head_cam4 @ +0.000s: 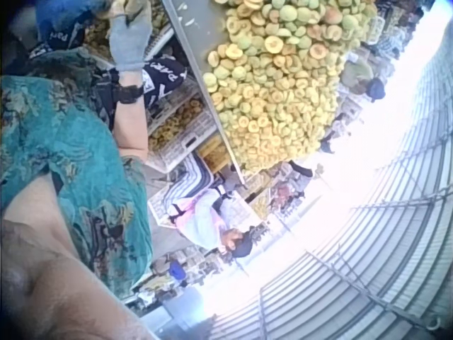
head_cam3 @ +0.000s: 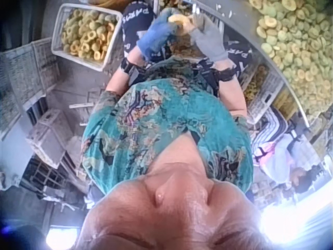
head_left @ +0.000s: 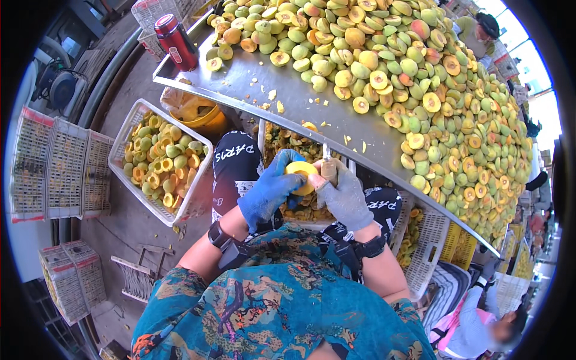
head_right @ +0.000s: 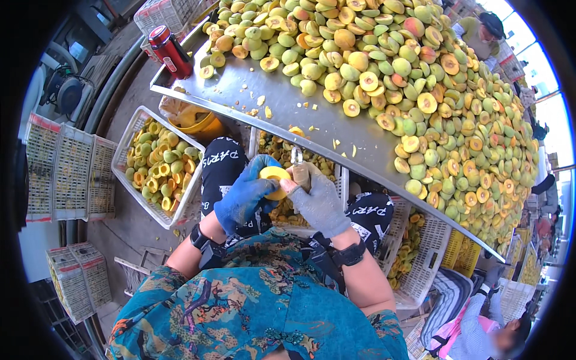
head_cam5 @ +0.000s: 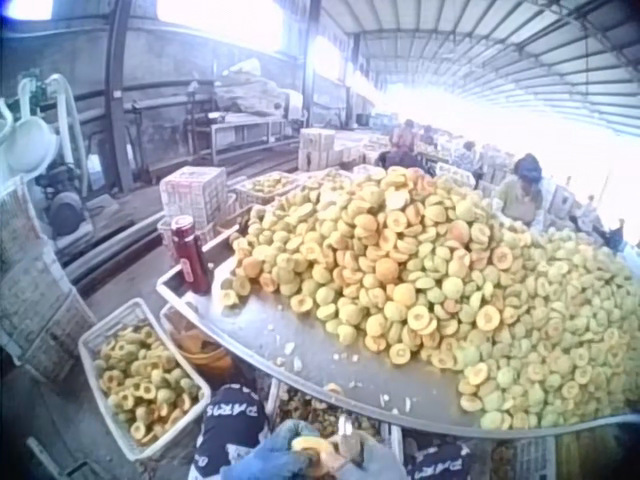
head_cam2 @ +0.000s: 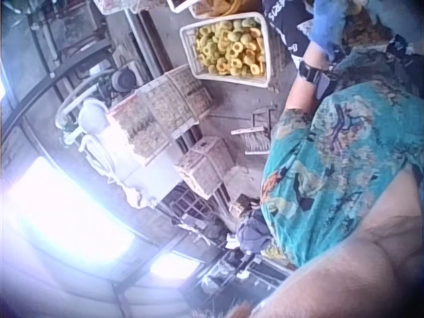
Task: Removing pits from apricots or similar fruit using a handheld pitting tool.
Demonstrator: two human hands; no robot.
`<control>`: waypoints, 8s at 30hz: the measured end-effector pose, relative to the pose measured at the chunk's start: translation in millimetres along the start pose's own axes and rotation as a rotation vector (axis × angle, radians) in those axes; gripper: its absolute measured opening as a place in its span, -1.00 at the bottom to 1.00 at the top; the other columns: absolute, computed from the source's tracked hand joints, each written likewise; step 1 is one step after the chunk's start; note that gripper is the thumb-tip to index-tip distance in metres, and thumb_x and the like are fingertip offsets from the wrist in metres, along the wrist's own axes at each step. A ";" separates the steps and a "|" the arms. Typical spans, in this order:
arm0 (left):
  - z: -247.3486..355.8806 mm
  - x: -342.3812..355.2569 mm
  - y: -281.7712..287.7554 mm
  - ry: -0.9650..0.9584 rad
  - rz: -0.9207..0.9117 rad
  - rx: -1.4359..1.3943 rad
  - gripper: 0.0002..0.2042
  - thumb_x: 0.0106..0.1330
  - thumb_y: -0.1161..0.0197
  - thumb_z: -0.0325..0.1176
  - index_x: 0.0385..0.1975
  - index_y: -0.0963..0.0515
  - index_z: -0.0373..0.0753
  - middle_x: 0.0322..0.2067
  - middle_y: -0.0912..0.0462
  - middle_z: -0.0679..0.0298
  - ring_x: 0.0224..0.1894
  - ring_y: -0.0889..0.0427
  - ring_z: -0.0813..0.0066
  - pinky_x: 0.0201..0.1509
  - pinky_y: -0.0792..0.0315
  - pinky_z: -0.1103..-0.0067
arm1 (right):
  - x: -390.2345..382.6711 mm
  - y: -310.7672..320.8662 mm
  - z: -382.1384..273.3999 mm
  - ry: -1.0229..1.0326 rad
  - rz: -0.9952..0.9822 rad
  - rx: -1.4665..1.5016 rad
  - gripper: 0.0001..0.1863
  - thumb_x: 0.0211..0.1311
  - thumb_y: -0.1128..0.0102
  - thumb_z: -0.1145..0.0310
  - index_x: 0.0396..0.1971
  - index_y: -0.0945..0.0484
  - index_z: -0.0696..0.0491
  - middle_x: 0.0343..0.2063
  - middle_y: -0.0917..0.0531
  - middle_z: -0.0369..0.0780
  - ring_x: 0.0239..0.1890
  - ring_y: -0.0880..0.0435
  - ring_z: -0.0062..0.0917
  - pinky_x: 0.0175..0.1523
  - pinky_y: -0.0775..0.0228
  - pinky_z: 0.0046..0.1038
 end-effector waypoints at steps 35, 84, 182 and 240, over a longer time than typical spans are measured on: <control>38.0 -72.7 175.6 -0.468 0.667 0.360 -0.59 0.34 -0.05 -0.50 0.21 -0.33 -0.29 0.02 -0.53 0.20 0.06 -0.50 0.40 0.17 -0.37 0.55 | 30.7 91.2 70.8 0.019 0.112 -0.528 -0.56 0.21 -0.12 0.08 -0.01 -0.46 0.05 -0.17 -0.60 0.08 -0.07 -0.56 0.01 0.04 -0.40 -0.12; 61.0 -24.5 -11.1 -0.603 0.128 0.105 -0.46 0.47 0.15 0.07 0.07 -0.42 -0.33 -0.06 -0.54 0.20 -0.01 -0.50 0.48 0.15 -0.35 0.54 | -32.2 -23.5 -30.9 0.241 0.169 -0.291 -0.56 0.05 -0.27 0.36 -0.09 -0.34 0.16 -0.44 -0.61 0.07 -0.37 -0.62 0.04 -0.31 -0.46 -0.07; 61.5 -73.4 190.6 -0.512 0.715 0.468 -0.68 0.36 -0.10 -0.39 0.09 -0.37 -0.25 -0.06 -0.47 0.22 -0.12 -0.54 0.50 -0.11 -0.52 0.56 | -10.6 128.4 72.6 -0.132 0.302 -0.866 -0.63 0.13 -0.17 0.11 -0.08 -0.46 -0.07 -0.20 -0.63 -0.09 -0.20 -0.62 -0.05 -0.11 -0.48 -0.12; 19.9 -11.9 11.7 -0.321 0.126 -0.327 -0.34 0.40 0.25 0.28 -0.17 -0.49 -0.30 -0.28 -0.61 0.18 -0.27 -0.57 0.49 -0.10 -0.48 0.58 | -23.7 -53.4 -14.1 0.069 -0.024 -0.295 -0.73 0.14 -0.18 0.34 -0.26 -0.42 0.20 -0.50 -0.59 0.11 -0.37 -0.59 0.09 -0.30 -0.43 -0.05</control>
Point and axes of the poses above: each hand's wrist, its own x-axis towards the middle knuckle, its own y-axis out of the back of the hand, z = x × y, the point moved 9 cm from there along x, towards the middle knuckle
